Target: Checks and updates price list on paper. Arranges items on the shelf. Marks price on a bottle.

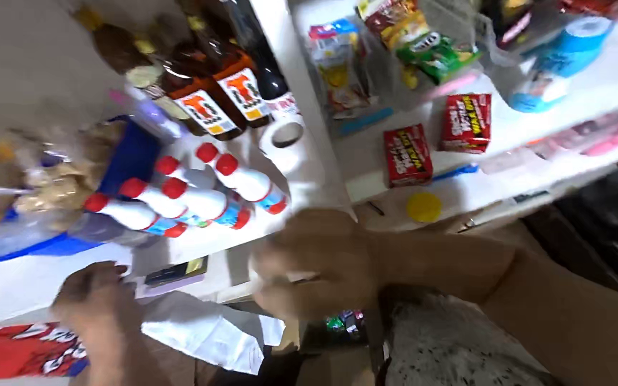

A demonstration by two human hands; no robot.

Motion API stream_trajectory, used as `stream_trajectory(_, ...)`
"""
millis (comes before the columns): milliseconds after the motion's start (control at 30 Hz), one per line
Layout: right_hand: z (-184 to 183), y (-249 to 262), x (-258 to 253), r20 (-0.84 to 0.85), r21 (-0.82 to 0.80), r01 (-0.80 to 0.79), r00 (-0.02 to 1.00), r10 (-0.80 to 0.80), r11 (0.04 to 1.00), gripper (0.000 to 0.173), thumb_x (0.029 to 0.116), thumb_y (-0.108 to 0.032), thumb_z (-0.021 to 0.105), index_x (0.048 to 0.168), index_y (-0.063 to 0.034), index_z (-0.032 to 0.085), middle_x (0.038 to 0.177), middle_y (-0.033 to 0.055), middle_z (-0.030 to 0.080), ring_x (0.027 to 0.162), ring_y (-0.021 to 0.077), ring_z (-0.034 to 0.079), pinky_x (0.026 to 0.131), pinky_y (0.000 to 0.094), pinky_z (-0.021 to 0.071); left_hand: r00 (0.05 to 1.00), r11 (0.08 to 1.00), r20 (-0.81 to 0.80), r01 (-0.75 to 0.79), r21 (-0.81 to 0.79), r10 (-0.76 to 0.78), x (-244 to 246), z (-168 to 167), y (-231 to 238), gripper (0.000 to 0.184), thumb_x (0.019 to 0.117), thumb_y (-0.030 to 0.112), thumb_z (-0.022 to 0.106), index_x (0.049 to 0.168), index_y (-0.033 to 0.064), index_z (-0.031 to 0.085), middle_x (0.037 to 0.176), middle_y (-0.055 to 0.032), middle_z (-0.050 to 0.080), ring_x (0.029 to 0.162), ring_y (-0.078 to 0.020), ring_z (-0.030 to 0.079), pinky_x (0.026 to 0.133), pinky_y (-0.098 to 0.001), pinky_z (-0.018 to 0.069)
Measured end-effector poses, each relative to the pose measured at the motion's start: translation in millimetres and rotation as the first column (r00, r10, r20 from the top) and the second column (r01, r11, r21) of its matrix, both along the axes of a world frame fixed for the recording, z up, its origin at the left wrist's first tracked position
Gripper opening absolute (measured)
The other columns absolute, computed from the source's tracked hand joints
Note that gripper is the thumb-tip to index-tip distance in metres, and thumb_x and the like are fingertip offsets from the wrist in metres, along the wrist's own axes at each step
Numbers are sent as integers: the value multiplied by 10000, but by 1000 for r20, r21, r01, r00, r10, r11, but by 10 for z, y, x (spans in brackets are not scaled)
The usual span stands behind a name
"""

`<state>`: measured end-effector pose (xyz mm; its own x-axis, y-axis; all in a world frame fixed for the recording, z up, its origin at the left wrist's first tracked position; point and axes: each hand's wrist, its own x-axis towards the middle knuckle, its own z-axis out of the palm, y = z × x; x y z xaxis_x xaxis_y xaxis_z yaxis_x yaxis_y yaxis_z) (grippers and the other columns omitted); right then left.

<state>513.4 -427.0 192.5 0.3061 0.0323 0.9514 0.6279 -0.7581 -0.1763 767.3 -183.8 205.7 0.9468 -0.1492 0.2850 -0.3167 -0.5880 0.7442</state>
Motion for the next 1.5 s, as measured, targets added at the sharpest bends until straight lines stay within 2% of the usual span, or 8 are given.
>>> stream_trajectory(100, -914, -78, -694, -357, -47, -28, 934, 9, 999, 190, 974, -198, 608, 900, -73, 731, 798, 81, 696, 765, 233, 684, 736, 391, 565, 999, 1000, -44, -7, -14, 7, 272, -187, 238, 252, 1055, 199, 470, 1182, 0, 557, 816, 68, 538, 564, 45, 439, 531, -150, 404)
stream_trajectory(267, -2309, -1160, -1249, -696, -18, 532, 601, -393, 846, 200, 974, -97, 596, 1039, 19, 745, 1034, 196, 729, 996, 348, 712, 891, 506, 584, 998, 1000, -66, -8, -18, 7, 522, -374, 552, 217, 1064, 168, 467, 1157, -2, 564, 799, 47, 581, 546, 15, 486, 501, -164, 425)
stream_trajectory(767, -2520, -1362, 132, -956, -233, 572, -281, -79, 786, 478, 1102, -259, 405, 1440, 60, 513, 1467, 323, 493, 1401, 486, 434, 1149, 647, 308, 971, 944, 218, 157, -289, -95, -1176, -657, -448, 156, 1005, 25, 484, 1038, -88, 587, 915, 75, 636, 840, 67, 604, 792, -163, 526)
stream_trajectory(967, -2347, -1253, -606, -994, -100, 548, -21, -106, 830, 371, 1067, -189, 511, 1326, 67, 580, 1199, 363, 629, 1118, 554, 617, 938, 720, 452, 957, 965, -137, 263, 25, -257, -2151, -1544, -462, 201, 954, -37, 563, 1079, -122, 694, 1008, -220, 712, 890, -245, 706, 844, -384, 579)
stream_trajectory(1100, -1927, -642, -1249, -987, 158, 261, 68, 146, 952, 261, 983, -111, 651, 1137, 95, 696, 1021, 318, 696, 934, 484, 684, 873, 667, 519, 853, 818, -139, 522, 242, -503, -2670, -1792, -402, 326, 916, -13, 639, 1238, -24, 691, 1353, -211, 635, 1175, -377, 665, 937, -520, 568)
stream_trajectory(1200, -1696, -179, -1246, -943, 333, 59, 44, 331, 941, 226, 939, -110, 705, 1085, 60, 730, 986, 229, 730, 898, 350, 712, 863, 545, 561, 783, 720, -208, 622, 308, -587, -2887, -1743, -292, 419, 922, 70, 687, 1337, 27, 652, 1335, -196, 651, 1136, -378, 683, 847, -535, 591)
stream_trajectory(1367, -1489, 383, -1012, -635, 764, 77, 265, 725, 641, 117, 865, -133, 716, 980, -108, 717, 760, -82, 703, 592, -5, 628, 553, 187, 547, 766, 786, -268, 617, 49, -585, -2964, -1518, 158, 213, 996, 35, 561, 1077, -72, 726, 1037, -226, 727, 973, -342, 723, 900, -507, 570)
stream_trajectory(1500, -1427, 852, -817, -440, 872, 17, 463, 769, 489, 127, 902, -75, 614, 955, -156, 697, 684, -130, 665, 537, -21, 590, 516, 165, 518, 730, 798, -323, 558, -225, -602, -3089, -1340, 414, 341, 1018, 109, 551, 1241, -138, 628, 1076, -258, 708, 981, -315, 708, 928, -482, 546)
